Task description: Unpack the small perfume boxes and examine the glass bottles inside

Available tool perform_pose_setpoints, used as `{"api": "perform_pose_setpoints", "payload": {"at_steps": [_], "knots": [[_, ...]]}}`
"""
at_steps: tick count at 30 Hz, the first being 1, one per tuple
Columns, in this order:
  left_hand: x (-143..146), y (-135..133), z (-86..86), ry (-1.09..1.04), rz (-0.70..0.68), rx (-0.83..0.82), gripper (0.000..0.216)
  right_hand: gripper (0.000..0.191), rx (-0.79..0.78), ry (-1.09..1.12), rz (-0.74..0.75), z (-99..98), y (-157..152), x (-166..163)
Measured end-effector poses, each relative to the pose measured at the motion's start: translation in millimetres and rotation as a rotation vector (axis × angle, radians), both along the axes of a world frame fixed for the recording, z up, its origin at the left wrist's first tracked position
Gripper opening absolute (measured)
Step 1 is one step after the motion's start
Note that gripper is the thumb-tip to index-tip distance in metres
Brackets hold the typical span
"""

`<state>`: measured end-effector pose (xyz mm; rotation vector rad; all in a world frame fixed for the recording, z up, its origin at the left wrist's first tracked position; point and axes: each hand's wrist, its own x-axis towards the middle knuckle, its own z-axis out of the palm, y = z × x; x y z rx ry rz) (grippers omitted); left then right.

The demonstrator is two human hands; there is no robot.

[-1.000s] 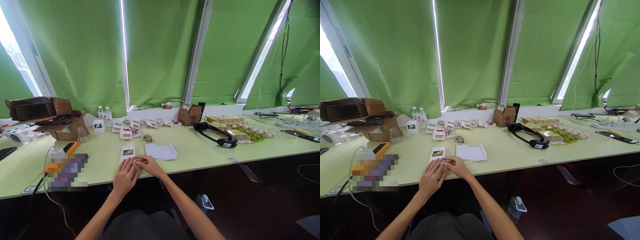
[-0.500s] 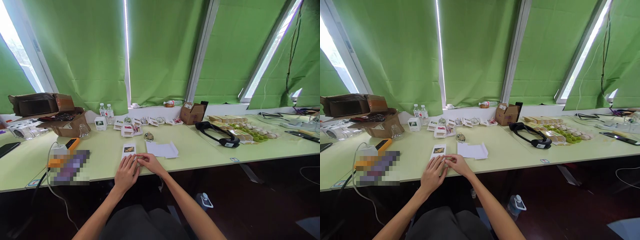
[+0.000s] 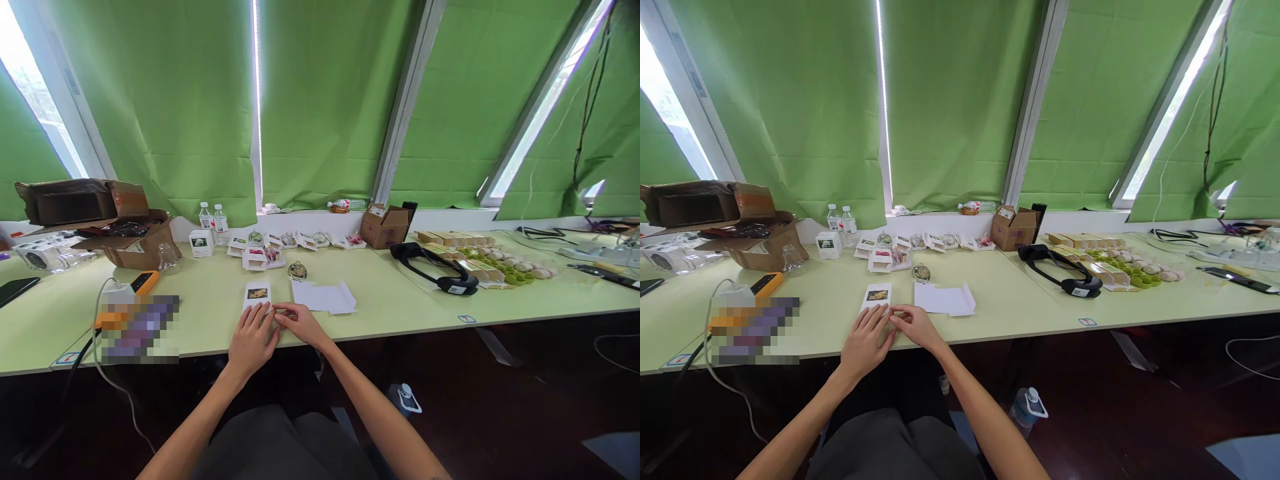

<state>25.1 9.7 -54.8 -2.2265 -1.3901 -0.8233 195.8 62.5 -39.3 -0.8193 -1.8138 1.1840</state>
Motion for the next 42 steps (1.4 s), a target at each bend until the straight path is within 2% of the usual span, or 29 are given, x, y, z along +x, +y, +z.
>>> {"api": "perform_pose_setpoints", "payload": {"at_steps": [7, 9, 13, 16, 18, 20, 23, 27, 31, 35, 42], "knots": [[-25.8, 9.9, 5.3, -0.039, 0.056, -0.043, 0.037, 0.039, 0.056, -0.048, -0.071, 2.7, -4.0, -2.7], [-38.7, 13.0, 5.9, -0.058, 0.085, -0.033, 0.031, 0.035, 0.151, -0.063, -0.130, 4.5, -6.9, -5.2], [-57.2, 16.4, 5.6, -0.063, 0.139, 0.006, 0.023, 0.027, 0.444, -0.140, -0.287, 10.3, -9.8, -4.5], [-56.8, 14.7, 6.8, -0.086, 0.147, 0.069, 0.024, 0.026, 0.600, -0.237, -0.423, 16.8, -6.1, 4.8], [-50.3, 11.8, 8.7, -0.094, 0.098, 0.085, 0.023, 0.028, 0.634, -0.322, -0.481, 21.9, -1.8, 14.4], [-41.7, 8.2, 10.6, -0.116, 0.035, 0.074, 0.020, 0.031, 0.608, -0.415, -0.519, 27.0, 2.2, 25.5], [-30.0, 3.6, 11.2, -0.114, -0.052, 0.021, 0.020, 0.042, 0.463, -0.631, -0.524, 31.2, 5.7, 41.9], [-24.1, 1.7, 8.2, -0.020, -0.118, -0.052, 0.027, 0.061, 0.264, -0.942, -0.408, 27.4, 6.2, 57.1], [-25.6, 3.4, 5.5, -0.009, -0.095, -0.075, 0.027, 0.067, 0.135, -1.087, -0.304, 21.8, 4.3, 61.0], [-25.7, 4.1, 4.7, -0.002, -0.087, -0.090, 0.024, 0.061, 0.171, -1.120, -0.297, 24.3, -2.8, 56.7], [-24.1, 3.8, 3.6, -0.011, -0.083, -0.065, 0.025, 0.044, 0.261, -1.168, -0.413, 28.1, -24.4, 29.8]]}}
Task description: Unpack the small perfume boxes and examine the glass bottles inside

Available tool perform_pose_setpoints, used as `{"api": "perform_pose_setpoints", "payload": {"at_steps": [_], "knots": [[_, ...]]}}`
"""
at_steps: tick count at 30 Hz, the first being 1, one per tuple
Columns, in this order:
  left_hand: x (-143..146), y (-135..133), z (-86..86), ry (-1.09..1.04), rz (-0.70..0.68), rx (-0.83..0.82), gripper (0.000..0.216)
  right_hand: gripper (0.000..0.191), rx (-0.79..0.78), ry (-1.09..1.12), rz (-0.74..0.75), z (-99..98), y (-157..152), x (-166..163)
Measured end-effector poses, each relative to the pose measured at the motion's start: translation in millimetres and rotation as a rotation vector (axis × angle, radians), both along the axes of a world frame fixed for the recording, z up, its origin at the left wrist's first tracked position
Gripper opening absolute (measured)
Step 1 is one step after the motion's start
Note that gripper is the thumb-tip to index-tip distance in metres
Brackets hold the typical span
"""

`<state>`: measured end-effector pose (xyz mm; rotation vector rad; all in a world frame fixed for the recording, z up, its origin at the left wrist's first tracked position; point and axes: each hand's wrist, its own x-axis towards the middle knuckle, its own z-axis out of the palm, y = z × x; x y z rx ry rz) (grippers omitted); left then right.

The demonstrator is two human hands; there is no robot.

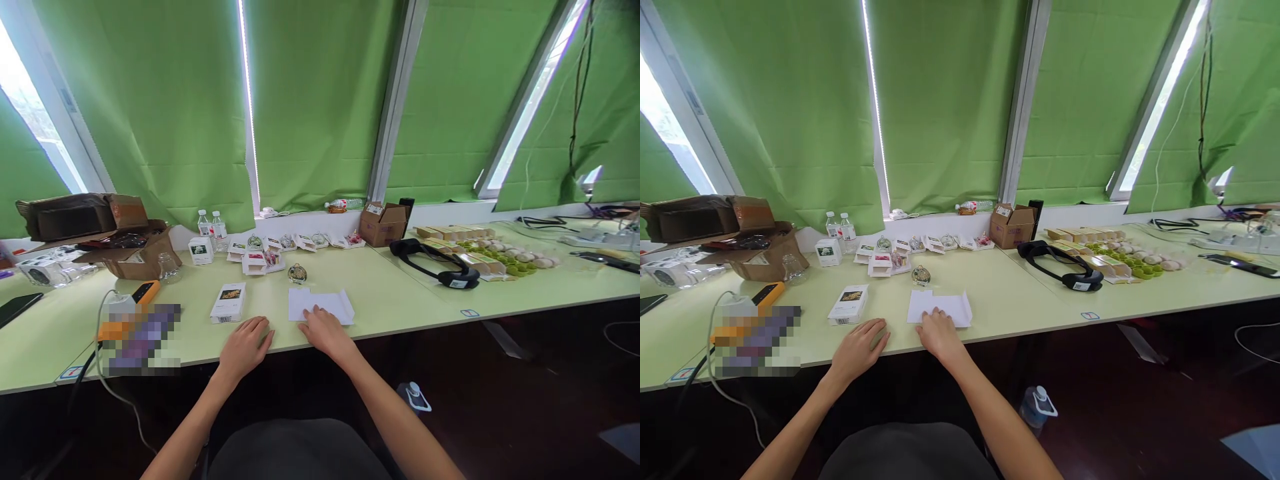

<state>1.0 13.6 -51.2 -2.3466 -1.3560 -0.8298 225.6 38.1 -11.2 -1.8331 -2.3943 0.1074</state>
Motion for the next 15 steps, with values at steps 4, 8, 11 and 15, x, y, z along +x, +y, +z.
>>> {"api": "perform_pose_setpoints", "payload": {"at_steps": [4, 8, 11, 15], "knots": [[0.9, -1.2, 1.1, -0.002, 0.003, 0.003, 0.033, 0.041, 0.058, -0.019, -0.034, -0.7, -7.7, -14.0], [2.6, -3.9, 5.8, 0.023, 0.013, -0.017, 0.047, 0.038, 0.066, -0.009, -0.021, 0.3, -12.0, -20.7], [3.3, -5.1, 9.2, 0.046, -0.015, -0.020, 0.056, 0.037, 0.080, 0.001, -0.003, 1.1, -14.7, -25.0], [1.5, -4.2, 10.0, 0.096, -0.045, -0.030, 0.059, 0.038, 0.112, -0.020, 0.045, 0.6, -18.0, -31.3]]}}
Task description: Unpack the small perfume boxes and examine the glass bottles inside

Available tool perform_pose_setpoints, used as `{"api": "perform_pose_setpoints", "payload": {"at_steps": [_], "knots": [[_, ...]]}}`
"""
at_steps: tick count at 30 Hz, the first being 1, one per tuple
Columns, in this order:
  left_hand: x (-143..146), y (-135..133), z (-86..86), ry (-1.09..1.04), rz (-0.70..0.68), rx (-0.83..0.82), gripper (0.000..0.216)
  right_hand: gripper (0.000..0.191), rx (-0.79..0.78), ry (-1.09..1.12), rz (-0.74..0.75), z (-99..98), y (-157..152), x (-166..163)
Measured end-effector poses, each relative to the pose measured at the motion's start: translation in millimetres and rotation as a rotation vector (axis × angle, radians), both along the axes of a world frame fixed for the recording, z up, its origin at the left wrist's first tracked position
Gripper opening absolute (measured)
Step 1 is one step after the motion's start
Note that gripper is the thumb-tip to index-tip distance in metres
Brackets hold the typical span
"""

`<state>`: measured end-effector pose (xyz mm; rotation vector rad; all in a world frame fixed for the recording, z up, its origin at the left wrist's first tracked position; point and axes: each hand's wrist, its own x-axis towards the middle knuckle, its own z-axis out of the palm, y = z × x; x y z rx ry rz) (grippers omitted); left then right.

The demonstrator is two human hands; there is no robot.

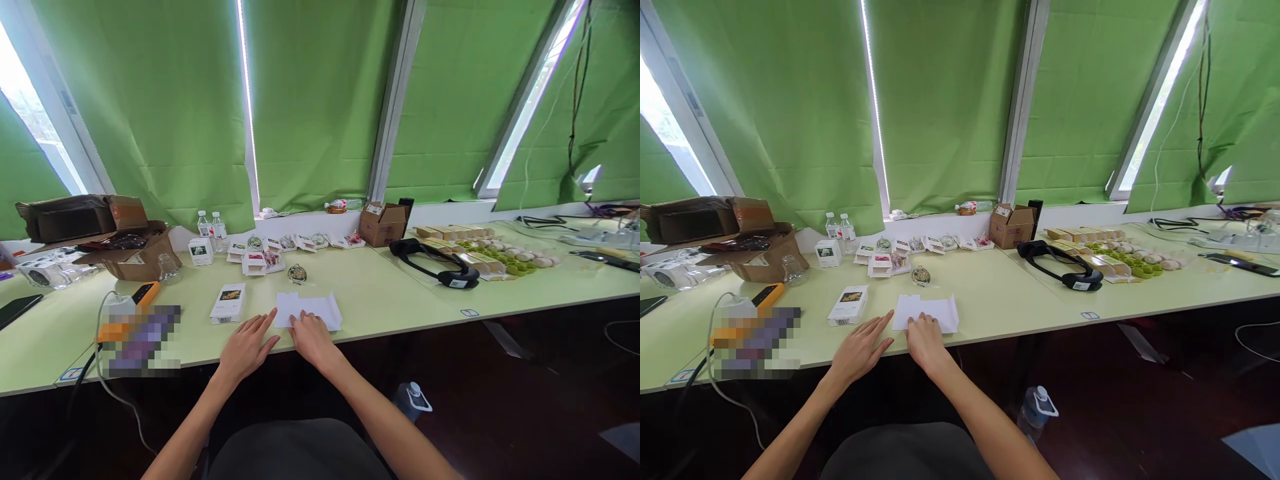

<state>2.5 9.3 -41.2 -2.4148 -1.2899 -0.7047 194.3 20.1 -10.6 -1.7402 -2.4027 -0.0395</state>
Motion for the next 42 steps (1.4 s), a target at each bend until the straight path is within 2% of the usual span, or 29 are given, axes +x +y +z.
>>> {"api": "perform_pose_setpoints", "payload": {"at_steps": [9, 15, 20, 31, 42], "knots": [[-2.5, 2.0, -5.5, 0.052, 0.013, 0.011, 0.052, 0.043, 0.056, -0.024, 0.159, -3.9, -4.0, -11.6], [-1.4, 4.8, -10.6, 0.003, 0.102, 0.060, 0.055, 0.040, 0.031, 0.031, 0.208, 0.1, -4.6, -6.2], [-1.5, 5.0, -10.4, 0.015, 0.106, 0.036, 0.055, 0.039, 0.029, 0.090, 0.287, -2.4, -3.3, -1.3], [-2.0, 3.6, -7.0, -0.045, 0.088, 0.023, 0.055, 0.041, 0.036, 0.131, 0.288, -4.5, -3.7, -1.8], [-0.2, 2.0, -5.7, -0.066, 0.088, -0.010, 0.057, 0.040, -0.022, 0.227, 0.328, -5.6, 3.8, 2.6]]}}
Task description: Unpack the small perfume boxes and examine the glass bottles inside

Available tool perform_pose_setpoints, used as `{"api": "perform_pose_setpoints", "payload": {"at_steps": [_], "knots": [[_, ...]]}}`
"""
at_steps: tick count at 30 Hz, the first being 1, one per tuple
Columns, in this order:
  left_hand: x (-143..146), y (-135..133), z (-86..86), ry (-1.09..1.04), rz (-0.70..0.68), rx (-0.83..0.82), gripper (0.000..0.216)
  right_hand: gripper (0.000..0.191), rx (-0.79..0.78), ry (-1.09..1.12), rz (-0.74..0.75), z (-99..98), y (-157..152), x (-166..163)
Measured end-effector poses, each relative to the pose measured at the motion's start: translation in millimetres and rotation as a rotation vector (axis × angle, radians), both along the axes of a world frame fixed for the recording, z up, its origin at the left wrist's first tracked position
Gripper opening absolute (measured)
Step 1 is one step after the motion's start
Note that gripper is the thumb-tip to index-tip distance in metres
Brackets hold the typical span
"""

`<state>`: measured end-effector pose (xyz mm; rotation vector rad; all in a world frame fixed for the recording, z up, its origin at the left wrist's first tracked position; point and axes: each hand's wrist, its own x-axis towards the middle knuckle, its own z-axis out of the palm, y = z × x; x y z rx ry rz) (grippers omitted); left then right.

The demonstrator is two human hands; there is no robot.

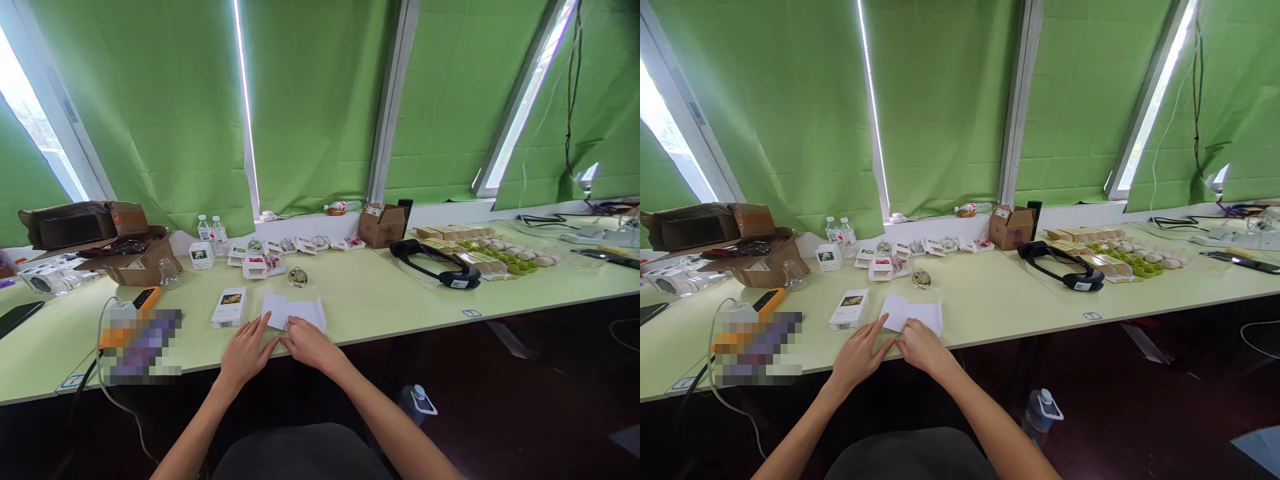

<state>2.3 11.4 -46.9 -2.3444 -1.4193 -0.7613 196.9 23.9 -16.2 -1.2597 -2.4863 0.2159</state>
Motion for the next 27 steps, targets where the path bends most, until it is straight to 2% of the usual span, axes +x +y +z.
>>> {"api": "perform_pose_setpoints", "payload": {"at_steps": [8, 14, 22, 27], "knots": [[-3.0, 1.4, -5.0, 0.050, -0.035, -0.029, 0.048, 0.035, 0.027, 0.052, 0.101, 0.0, -1.5, -5.2], [-2.3, 2.4, -4.7, -0.025, -0.016, -0.025, 0.048, 0.032, -0.016, 0.120, 0.157, -3.7, 7.2, -0.7], [-1.5, 0.0, 0.2, -0.214, 0.131, -0.072, 0.053, 0.041, 0.006, 0.112, 0.060, -3.8, 23.8, 13.8], [-2.9, -0.4, 1.7, -0.360, 0.165, -0.119, 0.053, 0.044, -0.004, 0.150, -0.034, -5.4, 31.3, 19.9]]}}
